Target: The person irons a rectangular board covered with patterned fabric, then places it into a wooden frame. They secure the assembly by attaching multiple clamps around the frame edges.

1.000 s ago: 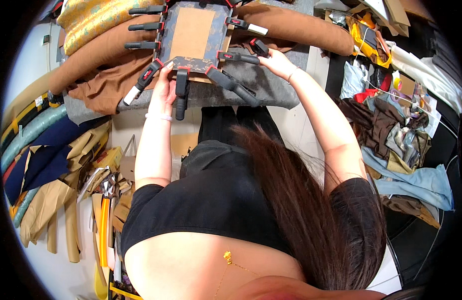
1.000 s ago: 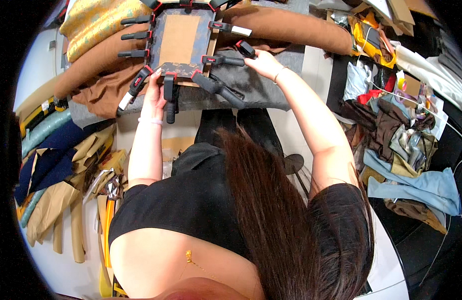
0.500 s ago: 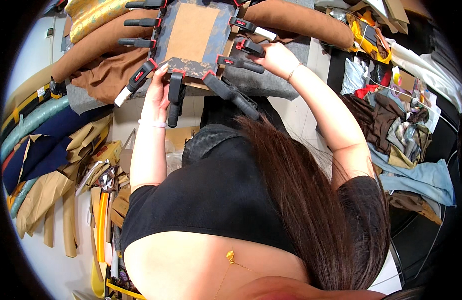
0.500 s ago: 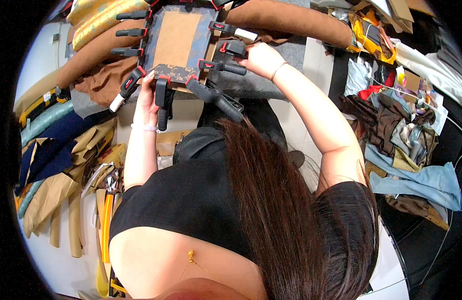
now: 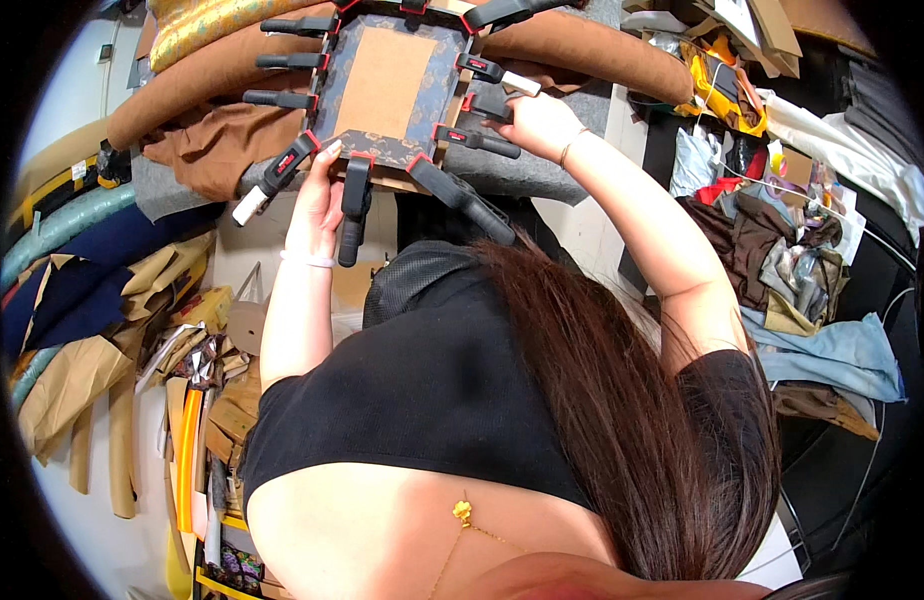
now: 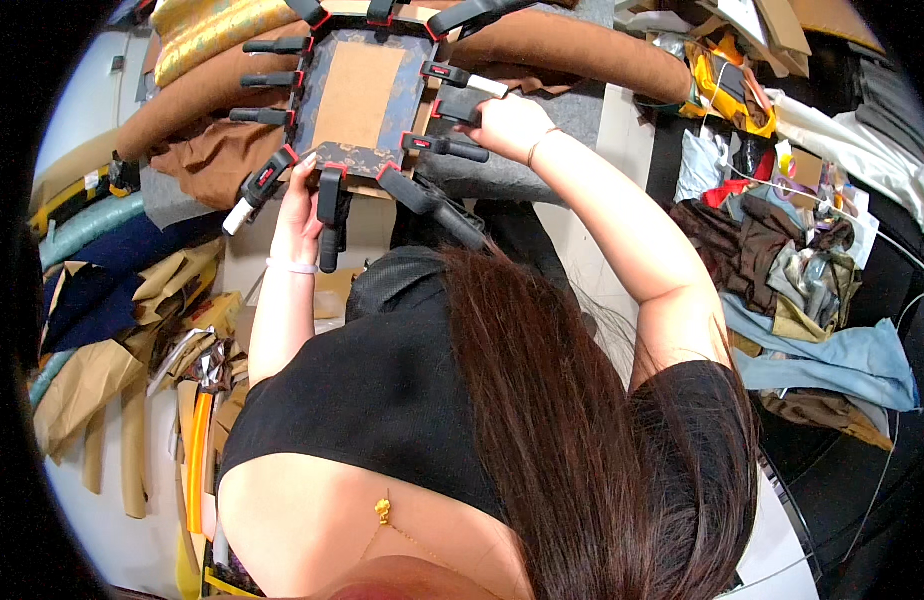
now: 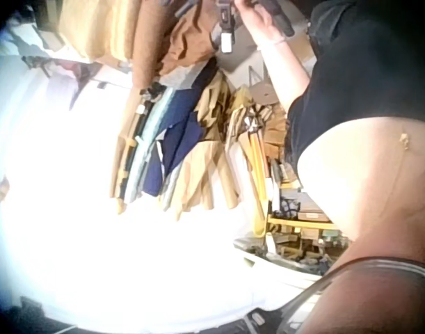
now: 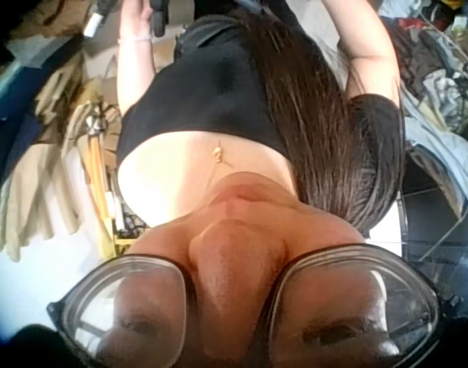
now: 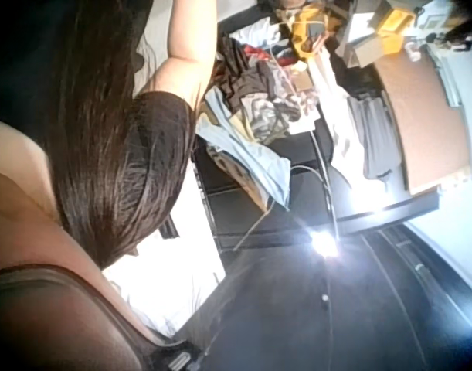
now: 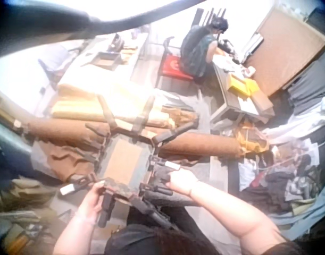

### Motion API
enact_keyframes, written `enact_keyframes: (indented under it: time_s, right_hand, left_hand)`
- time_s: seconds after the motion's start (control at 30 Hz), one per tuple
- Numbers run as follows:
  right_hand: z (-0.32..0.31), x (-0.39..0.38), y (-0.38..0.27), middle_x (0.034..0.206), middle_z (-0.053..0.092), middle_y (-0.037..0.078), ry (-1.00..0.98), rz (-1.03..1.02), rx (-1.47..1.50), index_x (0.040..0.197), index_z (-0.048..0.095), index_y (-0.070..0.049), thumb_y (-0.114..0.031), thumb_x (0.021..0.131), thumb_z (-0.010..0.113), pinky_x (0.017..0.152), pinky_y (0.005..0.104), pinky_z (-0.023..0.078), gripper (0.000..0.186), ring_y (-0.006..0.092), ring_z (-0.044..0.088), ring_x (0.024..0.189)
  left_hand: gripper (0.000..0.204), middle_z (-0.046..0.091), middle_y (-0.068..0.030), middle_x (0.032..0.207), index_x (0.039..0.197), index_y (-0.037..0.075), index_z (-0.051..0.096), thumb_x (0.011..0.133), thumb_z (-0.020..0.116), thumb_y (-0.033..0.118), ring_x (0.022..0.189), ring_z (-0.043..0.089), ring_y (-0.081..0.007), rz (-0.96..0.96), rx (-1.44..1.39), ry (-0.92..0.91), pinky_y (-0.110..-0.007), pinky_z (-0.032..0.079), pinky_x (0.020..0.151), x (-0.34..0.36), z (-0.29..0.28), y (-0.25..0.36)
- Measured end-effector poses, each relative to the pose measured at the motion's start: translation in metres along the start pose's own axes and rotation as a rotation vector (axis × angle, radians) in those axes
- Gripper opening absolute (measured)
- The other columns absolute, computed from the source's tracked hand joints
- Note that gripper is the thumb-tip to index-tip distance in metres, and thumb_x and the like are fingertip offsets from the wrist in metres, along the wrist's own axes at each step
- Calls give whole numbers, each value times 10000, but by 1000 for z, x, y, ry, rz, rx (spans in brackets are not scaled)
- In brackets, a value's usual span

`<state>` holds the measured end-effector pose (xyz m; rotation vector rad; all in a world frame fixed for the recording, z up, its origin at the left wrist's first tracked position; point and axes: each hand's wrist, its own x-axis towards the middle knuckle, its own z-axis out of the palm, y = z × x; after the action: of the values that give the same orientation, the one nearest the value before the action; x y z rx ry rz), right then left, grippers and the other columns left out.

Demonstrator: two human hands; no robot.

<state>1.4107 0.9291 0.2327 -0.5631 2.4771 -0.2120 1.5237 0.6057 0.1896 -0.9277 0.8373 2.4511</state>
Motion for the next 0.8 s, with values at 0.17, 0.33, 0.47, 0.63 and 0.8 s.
enact_keyframes:
  time_s: [0.17, 0.33, 0.47, 0.63, 0.8]
  right_hand:
    - [-10, 1, -6, 802, 703, 145, -36, 5, -43, 854, 707, -57, -512, 888, 581, 739, 389, 560, 474, 296, 696, 760]
    - [-3, 1, -12, 804, 698, 151, 7, -36, -89, 875, 702, -51, -485, 890, 581, 742, 398, 556, 451, 300, 693, 786]
    - [-10, 5, -16, 806, 693, 169, -21, -3, -81, 872, 701, -44, -472, 894, 578, 743, 403, 553, 446, 306, 688, 810]
    - [-12, 2, -22, 775, 684, 184, 37, 50, -3, 859, 703, -35, -464, 897, 577, 740, 408, 549, 449, 324, 683, 783]
    - [-3, -1, -26, 758, 680, 190, 93, 75, 70, 829, 706, -35, -454, 898, 577, 743, 414, 547, 444, 338, 680, 760]
  left_hand:
    - [365, 668, -89, 1051, 1153, 42, 587, 883, 667, 274, 937, 656, -183, -10, -27, 15, -303, 553, 797, 1, -2, -1]
    - [371, 664, -88, 1060, 1159, 46, 587, 879, 673, 274, 948, 651, -182, -20, -17, 7, -312, 550, 811, 7, -6, 0]
    - [366, 657, -85, 1073, 1161, 49, 588, 879, 674, 266, 965, 644, -182, -21, -17, 1, -323, 545, 830, 8, 0, 3]
    - [375, 655, -84, 1064, 1176, 50, 576, 878, 677, 254, 956, 642, -182, -4, 8, 12, -324, 544, 831, 8, 10, 8]
    - [372, 654, -86, 1050, 1179, 53, 571, 873, 684, 234, 954, 639, -177, -42, 14, 8, -319, 541, 839, 9, 6, 13]
